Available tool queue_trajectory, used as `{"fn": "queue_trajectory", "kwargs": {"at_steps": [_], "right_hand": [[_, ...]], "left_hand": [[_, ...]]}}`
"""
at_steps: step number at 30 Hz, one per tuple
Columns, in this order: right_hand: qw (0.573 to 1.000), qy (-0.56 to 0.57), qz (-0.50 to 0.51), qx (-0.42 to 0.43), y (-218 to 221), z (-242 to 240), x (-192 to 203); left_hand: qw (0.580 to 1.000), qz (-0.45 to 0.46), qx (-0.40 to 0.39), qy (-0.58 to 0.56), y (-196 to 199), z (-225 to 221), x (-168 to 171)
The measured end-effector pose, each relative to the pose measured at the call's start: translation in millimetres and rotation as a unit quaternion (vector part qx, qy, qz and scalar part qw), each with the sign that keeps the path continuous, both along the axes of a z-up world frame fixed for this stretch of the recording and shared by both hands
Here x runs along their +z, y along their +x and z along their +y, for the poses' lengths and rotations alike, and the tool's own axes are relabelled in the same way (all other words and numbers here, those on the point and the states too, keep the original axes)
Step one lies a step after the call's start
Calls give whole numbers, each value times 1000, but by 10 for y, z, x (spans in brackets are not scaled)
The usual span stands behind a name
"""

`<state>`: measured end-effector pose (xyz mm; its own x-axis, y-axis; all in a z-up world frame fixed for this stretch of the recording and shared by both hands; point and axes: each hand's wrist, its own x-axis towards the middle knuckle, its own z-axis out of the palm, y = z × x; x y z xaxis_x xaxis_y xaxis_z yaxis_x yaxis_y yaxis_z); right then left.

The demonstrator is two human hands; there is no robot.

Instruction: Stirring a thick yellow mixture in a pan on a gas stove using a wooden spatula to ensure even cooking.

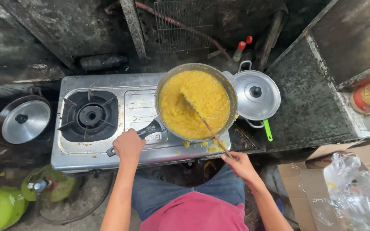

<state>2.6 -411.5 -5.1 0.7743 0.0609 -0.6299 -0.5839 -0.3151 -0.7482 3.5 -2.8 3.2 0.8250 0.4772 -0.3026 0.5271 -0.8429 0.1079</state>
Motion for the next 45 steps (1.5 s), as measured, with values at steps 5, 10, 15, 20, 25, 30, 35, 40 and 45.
{"fn": "queue_trajectory", "kwargs": {"at_steps": [5, 10, 15, 20, 25, 30, 35, 40, 45], "right_hand": [[948, 256, 165, -98, -60, 5, 171], [925, 300, 218, -81, 73, -162, 537], [910, -320, -49, 260, 398, -414, 1510], [731, -579, -66, 355, 368, -563, 1983], [617, -675, -72, 399, 488, -452, 1816], [680, -625, -171, 343, 927, -443, 662], [758, -562, -205, 261, 1079, -301, 126], [779, -537, -239, 220, 1046, -243, -35], [741, -548, -333, 200, 987, -262, -271]], "left_hand": [[1000, 4, -2, 1, 47, -2, 5], [1000, 8, -4, -7, 35, -20, 107], [1000, 9, 0, -19, 2, 4, 81], [987, 159, 16, -4, 96, -36, 224], [990, 140, 12, 1, 50, -11, 109], [1000, 11, 7, -19, 50, 51, -5], [1000, -8, 3, -12, 55, 43, 16], [1000, -15, 5, -1, 8, 13, 12], [1000, 4, 16, -10, 15, -58, 205]]}}
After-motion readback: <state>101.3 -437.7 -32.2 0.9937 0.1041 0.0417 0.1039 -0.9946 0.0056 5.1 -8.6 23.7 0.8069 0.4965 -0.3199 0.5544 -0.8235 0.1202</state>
